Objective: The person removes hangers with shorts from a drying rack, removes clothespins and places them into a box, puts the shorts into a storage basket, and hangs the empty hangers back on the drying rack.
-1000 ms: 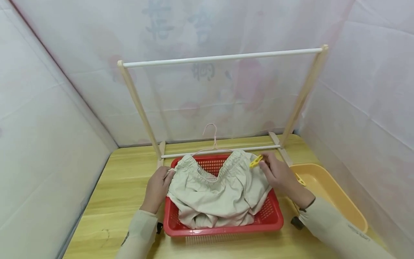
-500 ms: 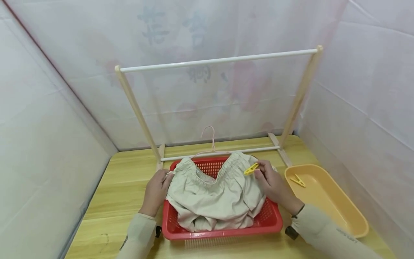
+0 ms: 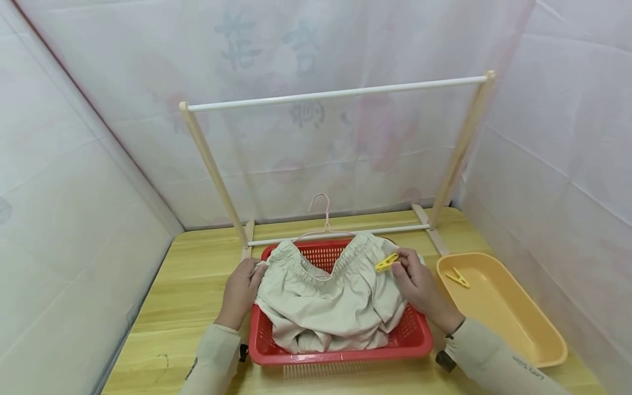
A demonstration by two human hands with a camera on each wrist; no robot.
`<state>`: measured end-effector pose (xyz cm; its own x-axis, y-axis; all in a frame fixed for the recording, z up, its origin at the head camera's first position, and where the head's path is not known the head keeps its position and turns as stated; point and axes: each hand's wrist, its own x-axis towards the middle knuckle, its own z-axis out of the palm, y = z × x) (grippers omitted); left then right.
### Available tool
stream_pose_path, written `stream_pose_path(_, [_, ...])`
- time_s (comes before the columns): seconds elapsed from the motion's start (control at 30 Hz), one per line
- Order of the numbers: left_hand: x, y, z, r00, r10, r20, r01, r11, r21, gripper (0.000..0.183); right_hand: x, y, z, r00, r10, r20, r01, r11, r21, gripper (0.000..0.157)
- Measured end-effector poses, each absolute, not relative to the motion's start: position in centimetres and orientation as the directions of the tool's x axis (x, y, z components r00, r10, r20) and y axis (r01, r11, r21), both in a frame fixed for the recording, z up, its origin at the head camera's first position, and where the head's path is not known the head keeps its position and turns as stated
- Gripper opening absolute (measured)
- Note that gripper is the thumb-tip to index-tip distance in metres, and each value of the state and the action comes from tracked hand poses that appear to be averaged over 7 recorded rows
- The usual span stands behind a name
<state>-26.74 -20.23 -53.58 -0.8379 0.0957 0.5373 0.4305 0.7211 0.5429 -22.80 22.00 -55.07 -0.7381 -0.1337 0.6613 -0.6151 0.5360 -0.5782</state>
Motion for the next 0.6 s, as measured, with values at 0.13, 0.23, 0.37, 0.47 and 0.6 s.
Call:
stream_pose_path(0.13, [-26.66,-20.17,-53.59,-0.834,0.095,0.543,0.435,0.718,0.543,0.022,-22.77,21.96,-55.13,-0.731,-0.133,0.67,-0.623,0.532,-0.574,0.026])
stream_pose_path(0.23, [-26.71,-20.22,-53.68,-0.836,0.097,0.541,0.434,0.72,0.542,0.022,-22.71,21.92,-55.16,-0.732,-0.132,0.669,-0.621,0.533,-0.574,0.025])
stream_pose_path(0.37, [-26.9,-20.24,-53.74,-0.837,0.098,0.538,0.433,0.72,0.543,0.024,-22.73,21.93,-55.02,-0.741,-0.13,0.658,-0.611,0.537,-0.582,0.025])
stream_pose_path(0.47, [-26.96,-20.24,-53.73,-0.838,0.096,0.537,0.43,0.72,0.544,0.023,-22.79,21.96,-54.92,-0.744,-0.13,0.655,-0.608,0.539,-0.583,0.024])
stream_pose_path(0.6, [-26.94,-20.22,-53.73,-0.838,0.095,0.537,0.431,0.72,0.545,0.022,-22.81,22.03,-54.99,-0.739,-0.134,0.66,-0.614,0.537,-0.578,0.023])
